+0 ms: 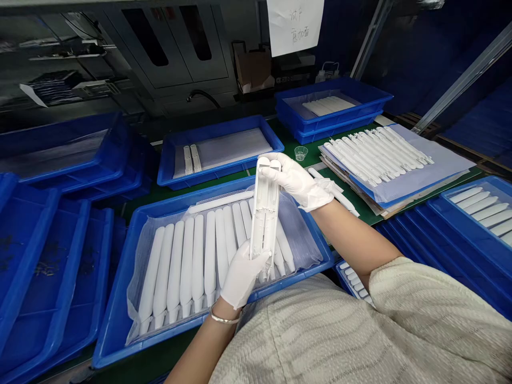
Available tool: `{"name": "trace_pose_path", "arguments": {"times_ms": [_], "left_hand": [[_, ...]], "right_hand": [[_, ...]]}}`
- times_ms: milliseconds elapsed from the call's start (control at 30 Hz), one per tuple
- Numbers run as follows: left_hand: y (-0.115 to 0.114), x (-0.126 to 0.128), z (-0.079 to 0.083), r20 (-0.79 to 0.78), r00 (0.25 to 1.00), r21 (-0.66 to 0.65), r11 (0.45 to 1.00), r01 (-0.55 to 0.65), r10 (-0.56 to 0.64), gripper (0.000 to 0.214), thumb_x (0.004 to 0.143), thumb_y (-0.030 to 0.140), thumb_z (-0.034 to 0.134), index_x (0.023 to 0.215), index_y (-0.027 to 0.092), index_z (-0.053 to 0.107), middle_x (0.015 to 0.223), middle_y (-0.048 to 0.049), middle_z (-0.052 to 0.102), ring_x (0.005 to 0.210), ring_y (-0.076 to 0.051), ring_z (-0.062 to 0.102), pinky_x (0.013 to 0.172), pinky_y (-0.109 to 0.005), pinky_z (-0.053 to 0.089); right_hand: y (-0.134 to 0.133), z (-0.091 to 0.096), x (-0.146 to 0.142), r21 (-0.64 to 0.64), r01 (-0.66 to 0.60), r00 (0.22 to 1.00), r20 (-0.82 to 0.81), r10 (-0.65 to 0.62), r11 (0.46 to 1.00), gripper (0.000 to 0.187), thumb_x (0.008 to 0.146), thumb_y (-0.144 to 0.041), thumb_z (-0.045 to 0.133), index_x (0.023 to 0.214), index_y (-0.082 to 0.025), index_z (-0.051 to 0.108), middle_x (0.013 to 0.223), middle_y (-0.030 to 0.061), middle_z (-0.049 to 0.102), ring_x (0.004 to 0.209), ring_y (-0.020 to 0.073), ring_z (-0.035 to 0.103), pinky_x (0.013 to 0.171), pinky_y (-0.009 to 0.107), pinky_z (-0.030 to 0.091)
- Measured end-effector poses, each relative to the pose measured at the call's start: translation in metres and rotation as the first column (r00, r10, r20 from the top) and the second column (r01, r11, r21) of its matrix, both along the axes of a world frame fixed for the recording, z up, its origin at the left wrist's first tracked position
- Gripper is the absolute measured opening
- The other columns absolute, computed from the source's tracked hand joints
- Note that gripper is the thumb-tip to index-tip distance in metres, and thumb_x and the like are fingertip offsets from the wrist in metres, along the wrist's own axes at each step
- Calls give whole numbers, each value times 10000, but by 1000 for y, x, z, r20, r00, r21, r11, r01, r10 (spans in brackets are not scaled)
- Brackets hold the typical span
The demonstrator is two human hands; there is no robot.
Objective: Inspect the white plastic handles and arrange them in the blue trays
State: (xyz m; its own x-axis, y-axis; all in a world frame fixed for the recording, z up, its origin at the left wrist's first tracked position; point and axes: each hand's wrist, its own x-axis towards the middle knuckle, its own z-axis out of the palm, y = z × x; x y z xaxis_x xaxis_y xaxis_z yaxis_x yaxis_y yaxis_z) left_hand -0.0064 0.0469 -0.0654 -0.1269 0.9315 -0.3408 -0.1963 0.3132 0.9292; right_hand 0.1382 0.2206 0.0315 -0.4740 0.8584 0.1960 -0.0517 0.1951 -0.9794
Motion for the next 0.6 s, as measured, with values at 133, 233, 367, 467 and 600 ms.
{"name": "trace_pose_path", "arguments": {"times_ms": [133,233,367,467,600], "left_hand": [[1,4,-3,42,996,-39,996,74,-72,546,692,390,858,1105,129,614,861,-50,715,702,-177,663,612,-278,535],[7,12,-1,111,972,0,978,207,-206,609,698,444,863,1142,122,599,776,-30,690,581,-142,614,510,-243,469],[17,28,-4,232,912,30,940,340,-337,910,669,426,903,1419,160,463,917,-71,734,643,-154,660,608,-270,517],[23,36,-10,293,891,-17,930,367,-346,1041,663,410,914,1522,211,361,989,-86,750,712,-172,696,703,-302,548],[24,37,-24,251,917,-12,946,323,-310,1131,612,422,943,1538,159,350,1151,-169,728,997,-269,722,923,-383,547]], "right_hand": [[21,1,5,120,-33,994,109,20,992,374,859,-518,695,978,-163,691,1020,61,689,976,219,621,897,349,474],[52,-5,10,157,-139,945,315,84,978,377,869,-510,672,898,-134,695,891,58,677,827,189,596,755,308,461],[97,-25,15,162,-275,728,679,95,948,381,921,-486,604,852,-121,686,741,26,616,660,136,505,640,265,392],[117,-42,14,112,-391,477,874,97,913,375,963,-467,555,908,-128,706,817,43,670,697,145,560,656,244,401],[125,-62,8,89,-443,326,943,68,892,372,975,-470,543,1018,-145,719,982,79,726,826,187,651,709,233,436]]}}
